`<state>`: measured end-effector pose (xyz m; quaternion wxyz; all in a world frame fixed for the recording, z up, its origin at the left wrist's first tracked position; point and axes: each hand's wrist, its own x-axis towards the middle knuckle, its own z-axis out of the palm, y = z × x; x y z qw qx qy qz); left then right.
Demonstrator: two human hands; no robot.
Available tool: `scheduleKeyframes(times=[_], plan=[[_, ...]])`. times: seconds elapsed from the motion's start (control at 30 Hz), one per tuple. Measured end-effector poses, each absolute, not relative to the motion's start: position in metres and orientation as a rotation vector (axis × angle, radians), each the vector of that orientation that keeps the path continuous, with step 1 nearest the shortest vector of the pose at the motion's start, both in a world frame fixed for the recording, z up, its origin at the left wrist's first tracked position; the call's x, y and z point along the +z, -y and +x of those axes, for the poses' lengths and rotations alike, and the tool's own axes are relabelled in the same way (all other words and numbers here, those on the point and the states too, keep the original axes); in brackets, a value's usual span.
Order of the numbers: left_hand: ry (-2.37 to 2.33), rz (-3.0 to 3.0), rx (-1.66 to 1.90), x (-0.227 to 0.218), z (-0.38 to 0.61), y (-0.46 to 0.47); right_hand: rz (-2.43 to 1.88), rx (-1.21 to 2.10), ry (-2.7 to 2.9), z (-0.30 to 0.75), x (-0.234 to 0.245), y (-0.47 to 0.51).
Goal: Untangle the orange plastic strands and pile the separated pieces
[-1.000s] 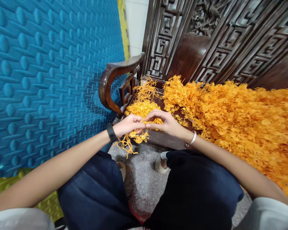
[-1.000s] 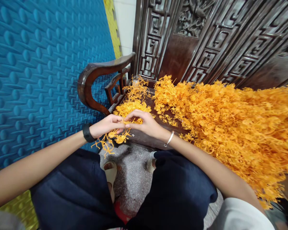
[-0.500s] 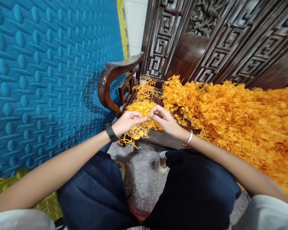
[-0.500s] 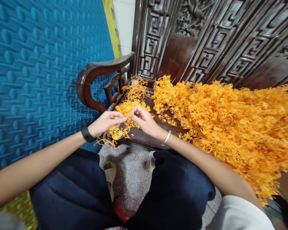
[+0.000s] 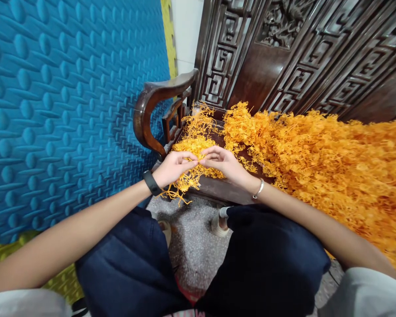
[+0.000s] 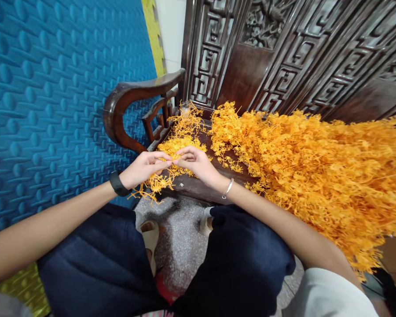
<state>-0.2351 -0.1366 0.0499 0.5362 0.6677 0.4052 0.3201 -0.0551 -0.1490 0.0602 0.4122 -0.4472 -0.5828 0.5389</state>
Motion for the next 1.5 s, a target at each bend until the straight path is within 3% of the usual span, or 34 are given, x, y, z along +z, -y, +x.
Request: scheduleKeyframes(times=[0.5, 0.83, 1.23, 1.43, 1.5], plan=[[-1.006, 1.768, 0.784, 0.055, -0.232, 0.144, -1.087, 1.340, 1.531, -0.060, 0.057, 0.150], [-0.940, 1.776, 0.667, 0.052, -0.229, 0.143, -1.108, 1.097, 1.714, -0.056, 0.060, 0.143], [-1.114, 1.124, 0.868, 0.071, -0.207, 0.159, -1.101, 0.986, 1.427, -0.065, 0.069, 0.125], [-0.916, 1.164, 0.638, 0.049, -0.201, 0.205, -1.278, 0.586, 0.807, -0.003, 0.067, 0.094], [-0.930, 1.163, 0.523, 0.040, -0.200, 0.213, -1.351, 0.721, 0.888, 0.011, 0.054, 0.096]])
